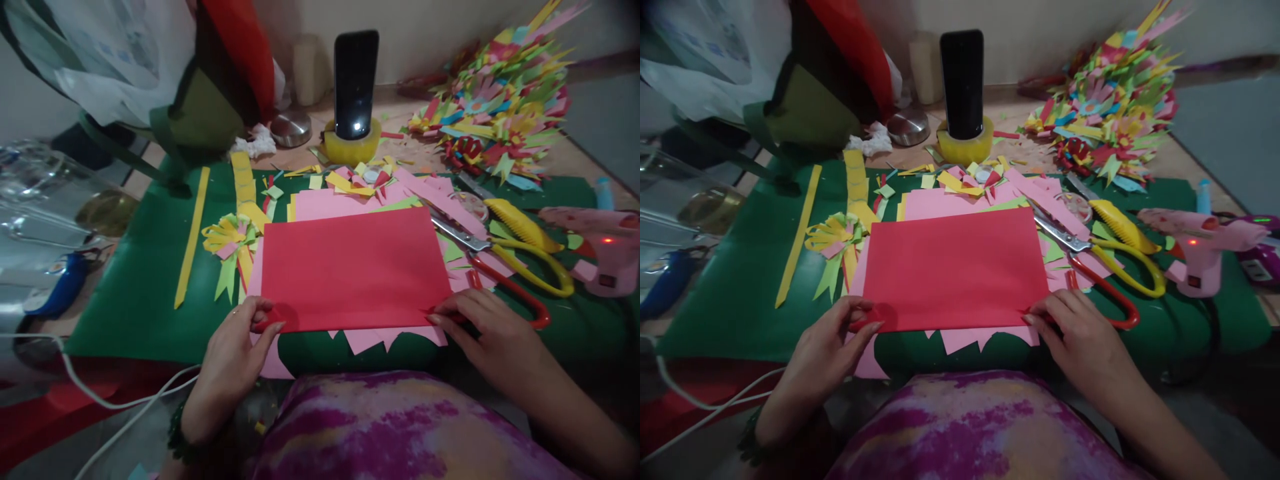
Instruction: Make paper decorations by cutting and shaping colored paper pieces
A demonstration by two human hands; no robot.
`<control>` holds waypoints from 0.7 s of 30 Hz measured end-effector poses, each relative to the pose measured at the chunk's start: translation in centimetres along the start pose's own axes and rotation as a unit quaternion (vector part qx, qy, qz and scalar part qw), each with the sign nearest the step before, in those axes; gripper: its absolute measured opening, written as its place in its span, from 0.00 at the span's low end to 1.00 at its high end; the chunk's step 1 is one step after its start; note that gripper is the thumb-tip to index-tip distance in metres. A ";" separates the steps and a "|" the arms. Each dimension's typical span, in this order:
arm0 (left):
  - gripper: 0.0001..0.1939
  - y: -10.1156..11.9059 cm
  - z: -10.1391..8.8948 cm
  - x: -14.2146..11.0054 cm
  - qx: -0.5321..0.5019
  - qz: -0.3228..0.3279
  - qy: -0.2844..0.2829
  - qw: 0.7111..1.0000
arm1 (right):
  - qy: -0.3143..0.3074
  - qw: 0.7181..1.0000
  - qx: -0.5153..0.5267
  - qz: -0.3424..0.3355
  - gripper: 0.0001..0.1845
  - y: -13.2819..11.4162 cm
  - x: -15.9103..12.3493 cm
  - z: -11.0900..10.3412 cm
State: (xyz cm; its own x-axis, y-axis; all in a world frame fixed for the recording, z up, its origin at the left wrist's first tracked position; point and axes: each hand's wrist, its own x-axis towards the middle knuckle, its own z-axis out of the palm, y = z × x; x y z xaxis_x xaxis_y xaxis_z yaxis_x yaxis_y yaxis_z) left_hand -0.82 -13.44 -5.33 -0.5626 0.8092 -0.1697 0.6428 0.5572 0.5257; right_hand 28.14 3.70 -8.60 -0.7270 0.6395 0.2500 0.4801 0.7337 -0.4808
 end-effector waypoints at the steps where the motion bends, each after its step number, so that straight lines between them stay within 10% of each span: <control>1: 0.15 0.0 0.0 0.0 -0.001 -0.006 0.004 1.000 | 0.001 1.000 0.002 -0.001 0.16 0.0 0.0 0.0; 21: 0.18 -1.7 0.2 0.3 0.084 0.055 0.013 0.995 | -0.035 0.998 -0.010 0.057 0.02 -0.9 0.4 -0.5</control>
State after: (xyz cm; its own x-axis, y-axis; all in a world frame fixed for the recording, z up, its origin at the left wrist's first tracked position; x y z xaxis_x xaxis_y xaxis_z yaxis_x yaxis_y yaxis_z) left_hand -2.01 -14.12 -6.47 -0.4952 0.8635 -0.0960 0.7783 0.4900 0.3926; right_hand 27.61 3.40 -7.63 -0.6994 0.7017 0.1359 0.5701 0.6623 -0.4861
